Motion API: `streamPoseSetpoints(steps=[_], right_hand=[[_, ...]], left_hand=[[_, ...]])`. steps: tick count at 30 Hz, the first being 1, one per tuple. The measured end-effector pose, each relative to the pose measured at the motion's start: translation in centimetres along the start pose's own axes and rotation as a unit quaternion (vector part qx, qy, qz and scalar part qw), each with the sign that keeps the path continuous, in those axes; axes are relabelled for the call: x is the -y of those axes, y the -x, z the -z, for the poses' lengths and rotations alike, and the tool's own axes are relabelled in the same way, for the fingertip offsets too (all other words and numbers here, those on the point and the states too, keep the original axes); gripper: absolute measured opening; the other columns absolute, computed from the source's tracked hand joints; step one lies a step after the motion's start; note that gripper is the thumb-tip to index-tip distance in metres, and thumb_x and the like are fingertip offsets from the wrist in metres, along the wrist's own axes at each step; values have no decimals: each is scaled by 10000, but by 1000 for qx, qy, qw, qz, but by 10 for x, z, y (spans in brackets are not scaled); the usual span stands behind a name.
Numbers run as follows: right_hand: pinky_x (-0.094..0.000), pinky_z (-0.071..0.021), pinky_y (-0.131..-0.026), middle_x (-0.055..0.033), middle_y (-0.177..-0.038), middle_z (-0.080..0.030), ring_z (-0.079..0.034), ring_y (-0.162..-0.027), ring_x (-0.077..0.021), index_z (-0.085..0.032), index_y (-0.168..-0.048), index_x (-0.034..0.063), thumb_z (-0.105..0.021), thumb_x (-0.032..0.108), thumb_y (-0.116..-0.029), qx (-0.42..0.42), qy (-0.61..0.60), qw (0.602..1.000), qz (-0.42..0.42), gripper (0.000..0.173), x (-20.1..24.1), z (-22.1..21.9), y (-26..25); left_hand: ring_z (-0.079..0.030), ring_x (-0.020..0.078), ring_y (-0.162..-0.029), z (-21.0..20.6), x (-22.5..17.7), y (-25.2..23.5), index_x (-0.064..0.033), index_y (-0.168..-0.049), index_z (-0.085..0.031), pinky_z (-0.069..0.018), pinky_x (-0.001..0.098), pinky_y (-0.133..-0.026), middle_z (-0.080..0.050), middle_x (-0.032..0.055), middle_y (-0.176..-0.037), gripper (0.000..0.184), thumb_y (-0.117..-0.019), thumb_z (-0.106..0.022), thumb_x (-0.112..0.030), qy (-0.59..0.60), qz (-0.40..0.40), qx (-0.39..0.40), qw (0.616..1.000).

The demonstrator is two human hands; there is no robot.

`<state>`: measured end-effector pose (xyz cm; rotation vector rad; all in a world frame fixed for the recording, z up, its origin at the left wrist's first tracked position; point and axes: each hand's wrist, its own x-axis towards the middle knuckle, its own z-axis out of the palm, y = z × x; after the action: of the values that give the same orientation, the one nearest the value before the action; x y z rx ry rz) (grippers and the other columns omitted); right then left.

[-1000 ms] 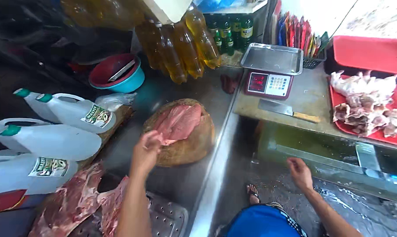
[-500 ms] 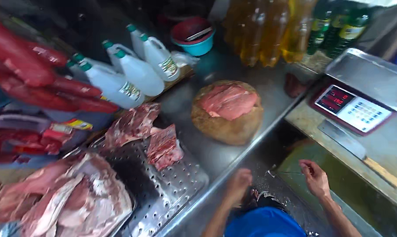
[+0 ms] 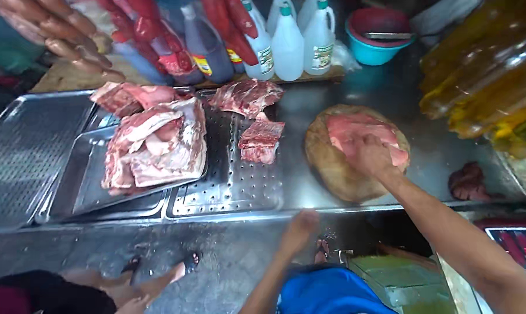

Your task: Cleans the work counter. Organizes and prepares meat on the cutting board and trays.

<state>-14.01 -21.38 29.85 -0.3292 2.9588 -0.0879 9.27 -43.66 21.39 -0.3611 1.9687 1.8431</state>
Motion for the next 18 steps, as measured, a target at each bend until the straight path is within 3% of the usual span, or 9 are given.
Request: streamPoseSetpoints(steps=[2,4,6,7,9,11,13,14,18], right_hand=[[-693,-483,-928,-295,-1350,-573,-565,-1234,-507,-502,-1500,149,-675,467,-913,26,26,999,20,690,-3,15,-14],[-717,-497,-891,-263,-1228,-667,-638,-1122,-497,-610,-1399,170,-677,317,-937,19,-17,999,39,490,-25,27,-26],[-718,-497,-899,-215,-1140,-718,-676,-1062,-454,-681,-1295,176,-687,175,-931,20,-101,993,54,364,-54,31,-42],[-709,-495,-916,-201,-1133,-724,-681,-1059,-433,-689,-1285,167,-693,176,-938,34,-128,989,63,347,-59,35,-45],[-692,-482,-980,-203,-1217,-693,-654,-1138,-418,-648,-1349,158,-699,410,-952,57,-93,991,81,473,-48,39,-43],[-709,-427,-1028,-302,-1404,-545,-538,-1281,-500,-532,-1478,116,-716,572,-876,78,-7,994,69,778,-14,35,-26],[-743,-393,-1026,-384,-1512,-366,-415,-1350,-586,-379,-1567,60,-767,530,-849,92,53,993,45,941,5,20,-17],[-739,-396,-1020,-393,-1519,-345,-405,-1354,-593,-348,-1577,49,-760,479,-866,91,69,992,43,928,7,15,-16],[-707,-444,-1001,-304,-1437,-516,-530,-1285,-514,-425,-1551,118,-749,387,-859,70,60,992,80,810,-13,27,-29]], left_hand=[[-740,193,-990,-7,13,12,-17,-1302,-613,-623,373,-884,-733,112,-1156,296,-1028,-600,-125,40,-8,-49,998],[-740,189,-951,-18,33,25,-24,-1306,-616,-621,362,-834,-742,104,-1138,293,-1037,-587,-137,85,13,-86,993],[-737,190,-937,-30,49,38,-21,-1309,-608,-617,361,-827,-741,107,-1126,289,-1049,-571,-141,123,42,-104,986],[-738,196,-947,-35,56,44,-19,-1310,-603,-617,367,-837,-739,110,-1129,290,-1050,-571,-142,139,53,-110,983],[-745,209,-953,-41,69,52,-21,-1306,-606,-624,377,-838,-743,114,-1132,285,-1048,-577,-138,162,62,-126,977],[-746,212,-946,-45,77,54,-23,-1303,-610,-626,376,-826,-743,115,-1131,282,-1049,-572,-139,177,64,-146,971],[-745,212,-935,-49,76,53,-21,-1296,-609,-624,371,-820,-739,120,-1126,273,-1054,-565,-141,187,63,-164,967],[-745,203,-927,-49,73,51,-26,-1292,-613,-625,363,-816,-740,113,-1120,270,-1054,-569,-144,182,58,-174,966],[-741,178,-929,-50,59,43,-49,-1279,-631,-621,348,-808,-747,88,-1109,265,-1044,-594,-167,149,34,-202,967]])
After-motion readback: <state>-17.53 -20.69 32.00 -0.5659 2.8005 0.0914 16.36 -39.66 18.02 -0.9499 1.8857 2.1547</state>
